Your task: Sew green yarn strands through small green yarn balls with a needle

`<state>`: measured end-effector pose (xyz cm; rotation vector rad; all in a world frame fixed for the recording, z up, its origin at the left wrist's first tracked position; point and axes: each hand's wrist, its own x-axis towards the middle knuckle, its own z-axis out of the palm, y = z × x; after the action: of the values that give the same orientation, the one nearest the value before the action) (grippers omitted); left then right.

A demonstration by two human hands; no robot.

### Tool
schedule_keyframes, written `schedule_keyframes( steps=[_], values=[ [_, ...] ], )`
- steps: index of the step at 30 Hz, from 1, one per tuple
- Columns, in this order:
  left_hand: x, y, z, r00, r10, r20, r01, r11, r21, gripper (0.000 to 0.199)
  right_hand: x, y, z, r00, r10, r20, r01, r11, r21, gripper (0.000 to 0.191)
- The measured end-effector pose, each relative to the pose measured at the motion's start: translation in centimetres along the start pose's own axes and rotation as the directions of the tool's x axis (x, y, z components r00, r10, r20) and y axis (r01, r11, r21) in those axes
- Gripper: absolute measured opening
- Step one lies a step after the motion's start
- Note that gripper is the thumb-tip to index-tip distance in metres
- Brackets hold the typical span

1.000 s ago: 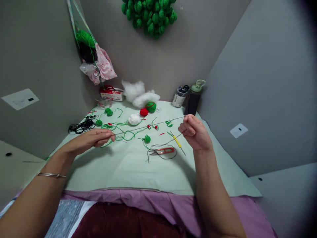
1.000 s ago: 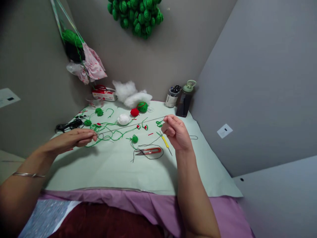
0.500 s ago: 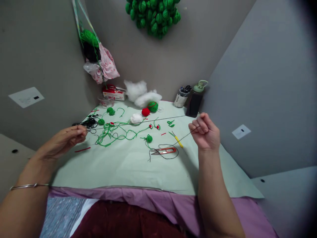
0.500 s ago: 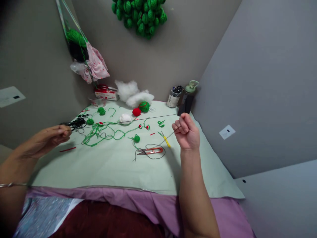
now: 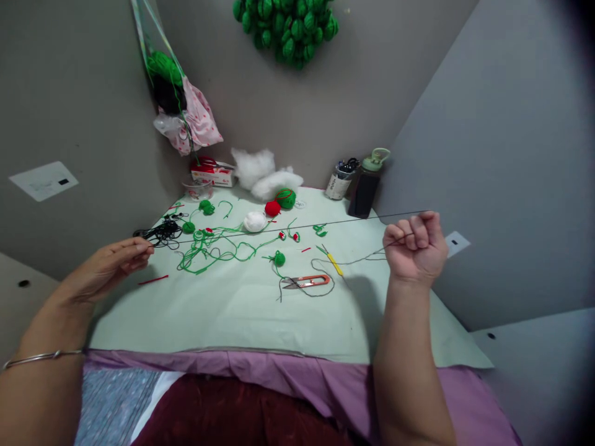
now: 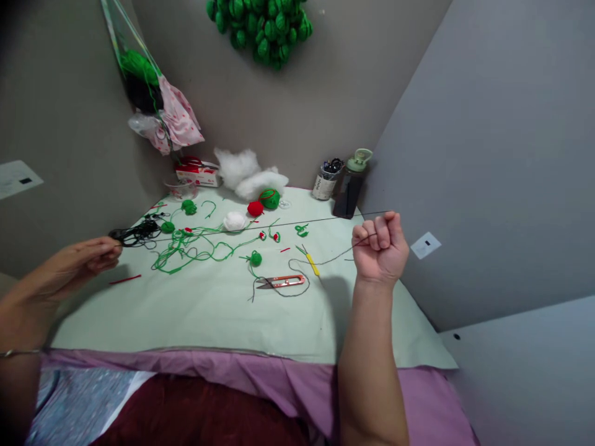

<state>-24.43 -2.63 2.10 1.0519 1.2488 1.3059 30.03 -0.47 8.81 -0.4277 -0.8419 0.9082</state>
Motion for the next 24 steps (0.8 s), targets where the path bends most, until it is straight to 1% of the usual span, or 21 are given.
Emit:
schedule_keyframes(
  steps=[2,4,5,7,8,9,10,11,12,13,14,15,16,17,18,19,20,21,22,23,24],
  values=[
    [-0.6,0.3,0.0,0.998,-0.051,-0.041,0.056,0.987,0.152,0.024,-0.4,-0.6,0.1,0.999,-0.041,0.025,0.042,0.998,-0.05,0.014],
    [-1.2,0.7,0.0,0.997,-0.045,-0.069,0.065,0.946,0.317,0.029,-1.0,-1.4,0.1,0.996,-0.072,0.052,0.078,0.989,-0.123,0.023],
    [-1.6,0.9,0.0,0.997,-0.041,-0.058,0.061,0.914,0.402,0.032,-1.4,-1.9,0.0,0.994,-0.079,0.073,0.089,0.984,-0.151,0.028],
    [-2.1,1.5,0.1,0.999,-0.042,-0.014,0.042,0.803,0.594,0.039,-2.2,-2.6,0.0,0.987,-0.061,0.147,0.088,0.979,-0.184,0.035],
    [-2.3,1.8,0.3,1.0,-0.026,-0.007,0.024,0.72,0.693,0.043,-2.6,-2.8,0.1,0.979,-0.035,0.201,0.075,0.978,-0.197,0.036],
    [-2.4,2.2,0.7,1.0,0.016,-0.011,-0.001,0.625,0.781,0.046,-2.9,-2.9,0.3,0.966,0.003,0.258,0.056,0.974,-0.219,0.035],
    [-2.6,2.7,1.3,0.996,0.088,-0.018,-0.032,0.533,0.846,0.048,-3.2,-2.9,0.6,0.949,0.051,0.312,0.032,0.967,-0.254,0.033],
    [-2.8,3.2,2.2,0.983,0.18,-0.021,-0.066,0.46,0.886,0.051,-3.5,-2.6,1.1,0.927,0.113,0.358,0.002,0.952,-0.305,0.03],
    [-3.1,3.7,3.4,0.964,0.265,-0.002,-0.118,0.437,0.892,0.054,-3.8,-2.3,1.7,0.9,0.187,0.394,-0.034,0.93,-0.365,0.026],
    [-3.4,4.2,5.0,0.945,0.326,0.025,-0.185,0.47,0.863,0.054,-4.0,-1.9,2.6,0.867,0.268,0.421,-0.071,0.901,-0.427,0.023],
    [-3.8,4.6,6.8,0.937,0.343,0.06,-0.252,0.55,0.796,0.052,-4.3,-1.3,3.5,0.823,0.351,0.447,-0.105,0.868,-0.486,0.022],
    [-4.2,4.9,8.9,0.937,0.329,0.114,-0.313,0.652,0.691,0.049,-4.6,-0.7,4.6,0.769,0.431,0.473,-0.133,0.83,-0.541,0.02],
    [-4.5,5.1,11.2,0.933,0.304,0.192,-0.358,0.747,0.561,0.045,-4.8,-0.1,5.8,0.708,0.502,0.496,-0.149,0.794,-0.589,0.02],
    [-4.8,5.2,13.4,0.921,0.276,0.277,-0.376,0.819,0.433,0.044,-5.1,0.6,6.8,0.646,0.561,0.518,-0.157,0.762,-0.628,0.021],
    [-5.0,5.0,15.6,0.894,0.232,0.383,-0.366,0.873,0.324,0.043,-5.3,1.1,7.8,0.6,0.601,0.528,-0.161,0.737,-0.656,0.022],
    [-5.1,4.8,17.5,0.85,0.187,0.492,-0.332,0.916,0.225,0.043,-5.5,1.6,8.5,0.566,0.629,0.533,-0.165,0.72,-0.674,0.023],
    [-5.1,4.5,19.1,0.782,0.142,0.607,-0.276,0.952,0.133,0.044,-5.7,1.9,8.8,0.549,0.644,0.533,-0.169,0.71,-0.684,0.024],
    [-5.1,4.1,20.3,0.699,0.103,0.708,-0.196,0.979,0.051,0.045,-5.7,2.1,8.9,0.554,0.646,0.525,-0.172,0.706,-0.687,0.024],
    [-4.9,3.7,21.0,0.617,0.057,0.785,-0.095,0.995,0.003,0.045,-5.7,2.2,8.6,0.579,0.636,0.511,-0.178,0.71,-0.682,0.023],
    [-4.5,3.3,21.3,0.54,0.017,0.841,0.001,1.0,-0.021,0.044,-5.6,2.0,7.9,0.626,0.609,0.487,-0.185,0.722,-0.666,0.022],
    [-4.1,3.0,21.1,0.491,-0.015,0.871,0.079,0.996,-0.028,0.043,-5.4,1.6,7.0,0.687,0.57,0.451,-0.194,0.742,-0.642,0.021]
  ],
)
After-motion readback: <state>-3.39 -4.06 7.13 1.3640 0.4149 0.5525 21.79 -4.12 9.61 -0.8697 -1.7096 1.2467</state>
